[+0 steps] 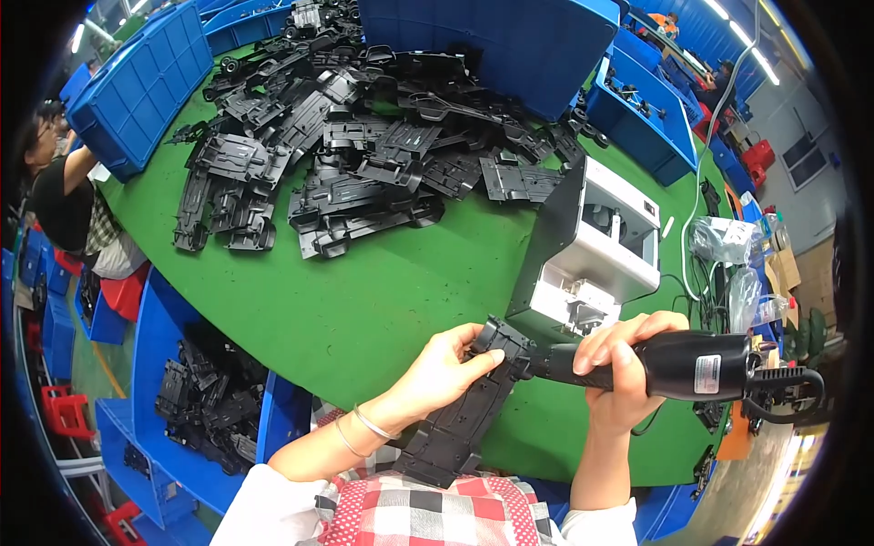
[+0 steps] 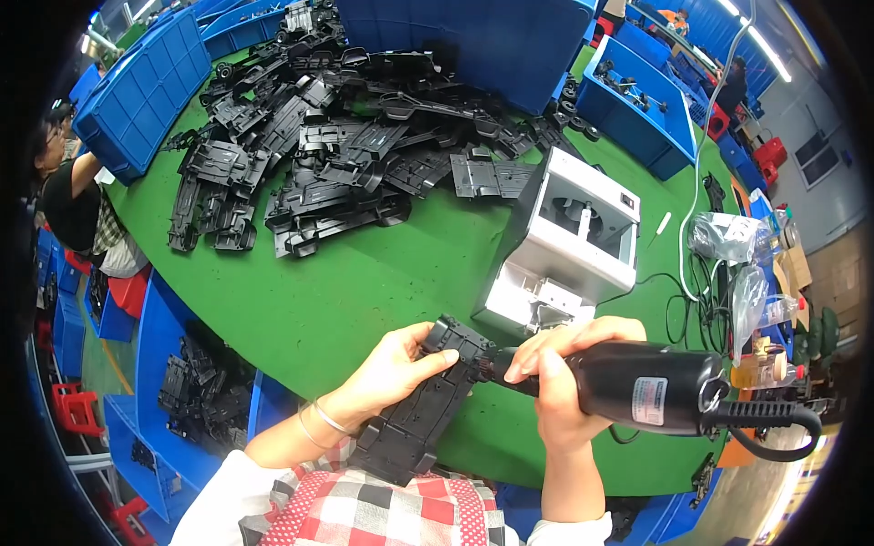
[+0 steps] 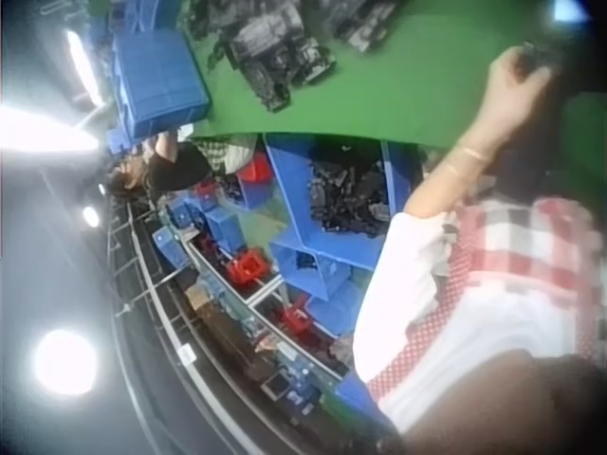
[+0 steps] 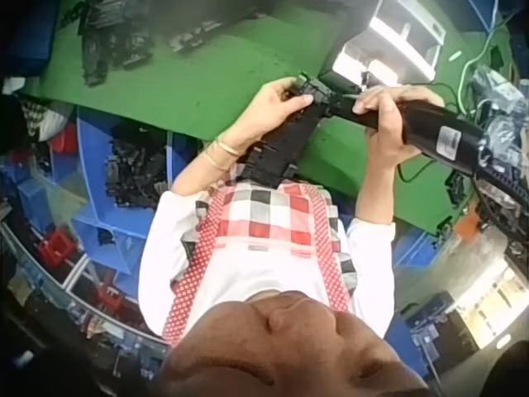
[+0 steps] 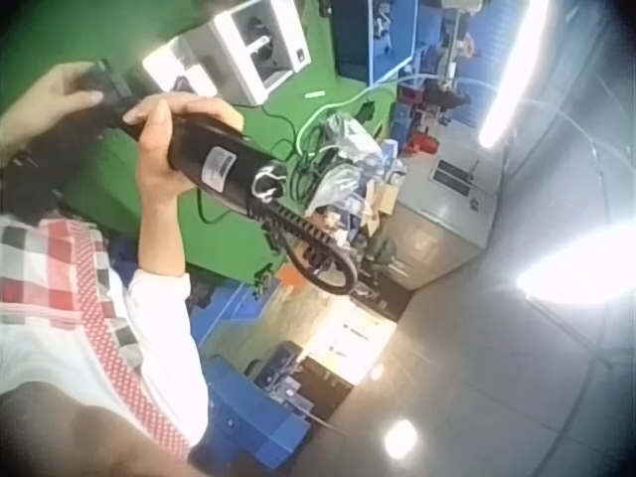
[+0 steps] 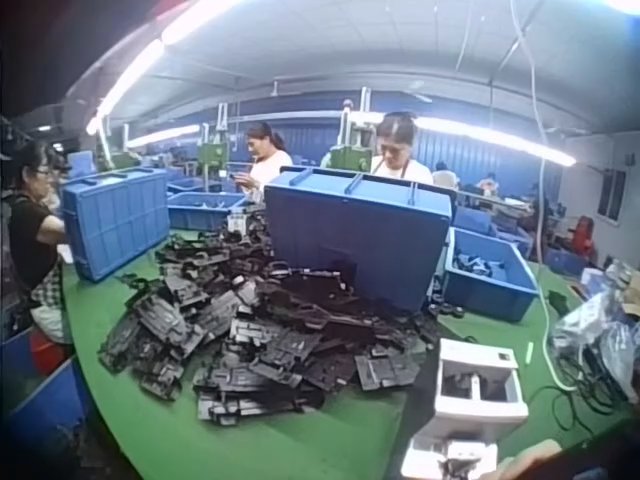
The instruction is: The person picks up toy car chassis from a pile, drives screws into them using an electric screwdriver, and places the assembled chassis into a blue bin.
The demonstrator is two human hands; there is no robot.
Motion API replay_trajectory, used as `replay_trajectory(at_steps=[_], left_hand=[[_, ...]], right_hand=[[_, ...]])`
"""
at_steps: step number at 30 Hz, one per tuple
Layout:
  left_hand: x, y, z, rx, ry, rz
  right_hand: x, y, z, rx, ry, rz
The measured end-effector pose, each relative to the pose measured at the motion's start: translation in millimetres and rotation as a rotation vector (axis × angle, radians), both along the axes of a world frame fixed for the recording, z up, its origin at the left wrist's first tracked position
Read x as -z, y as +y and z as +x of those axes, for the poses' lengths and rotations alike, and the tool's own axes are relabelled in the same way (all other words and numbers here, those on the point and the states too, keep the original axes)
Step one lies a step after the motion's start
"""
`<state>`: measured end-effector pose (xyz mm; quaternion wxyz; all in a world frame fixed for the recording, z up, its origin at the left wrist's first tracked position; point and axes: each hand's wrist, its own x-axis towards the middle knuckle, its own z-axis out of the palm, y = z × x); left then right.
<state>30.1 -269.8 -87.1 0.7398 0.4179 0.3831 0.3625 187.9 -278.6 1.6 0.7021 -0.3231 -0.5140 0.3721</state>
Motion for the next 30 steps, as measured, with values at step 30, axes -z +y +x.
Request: replay_trajectory(at_steps=[30], left_hand=[[14.3, -5.8, 5.4, 0.11, -0.066, -0.107]], right_hand=[[-11.3, 3.6, -4.0, -0.049, 0.153, -0.037]])
